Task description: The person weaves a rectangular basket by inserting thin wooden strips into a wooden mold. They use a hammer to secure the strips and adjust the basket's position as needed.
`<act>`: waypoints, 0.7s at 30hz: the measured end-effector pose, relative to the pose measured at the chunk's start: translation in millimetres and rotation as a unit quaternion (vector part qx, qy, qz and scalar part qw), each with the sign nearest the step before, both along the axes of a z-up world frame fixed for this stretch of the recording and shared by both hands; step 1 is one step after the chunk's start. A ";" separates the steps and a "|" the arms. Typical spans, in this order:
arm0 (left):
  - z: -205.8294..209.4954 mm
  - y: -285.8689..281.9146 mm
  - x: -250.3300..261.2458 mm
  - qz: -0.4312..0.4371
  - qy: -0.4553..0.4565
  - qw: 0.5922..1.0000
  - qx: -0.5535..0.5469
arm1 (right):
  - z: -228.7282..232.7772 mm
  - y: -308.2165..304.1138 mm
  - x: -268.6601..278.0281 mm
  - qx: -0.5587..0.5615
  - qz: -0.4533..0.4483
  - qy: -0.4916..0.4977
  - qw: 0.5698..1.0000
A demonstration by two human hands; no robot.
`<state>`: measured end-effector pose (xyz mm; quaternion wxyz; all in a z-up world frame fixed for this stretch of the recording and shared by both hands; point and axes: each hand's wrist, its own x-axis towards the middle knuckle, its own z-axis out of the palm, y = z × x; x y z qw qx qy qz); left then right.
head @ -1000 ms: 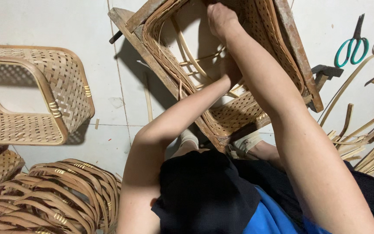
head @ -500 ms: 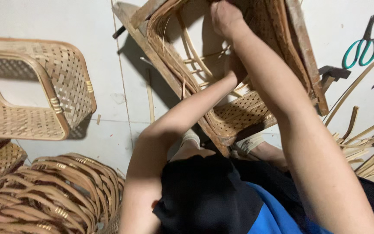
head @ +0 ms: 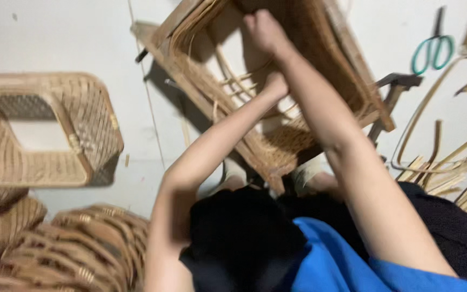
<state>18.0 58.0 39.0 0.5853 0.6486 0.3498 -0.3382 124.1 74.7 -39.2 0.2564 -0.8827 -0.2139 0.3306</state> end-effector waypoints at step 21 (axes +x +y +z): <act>65.1 243.0 9.8 -0.216 -0.309 0.773 0.510 | 87.1 -419.0 -38.6 -0.200 -0.182 -0.076 0.960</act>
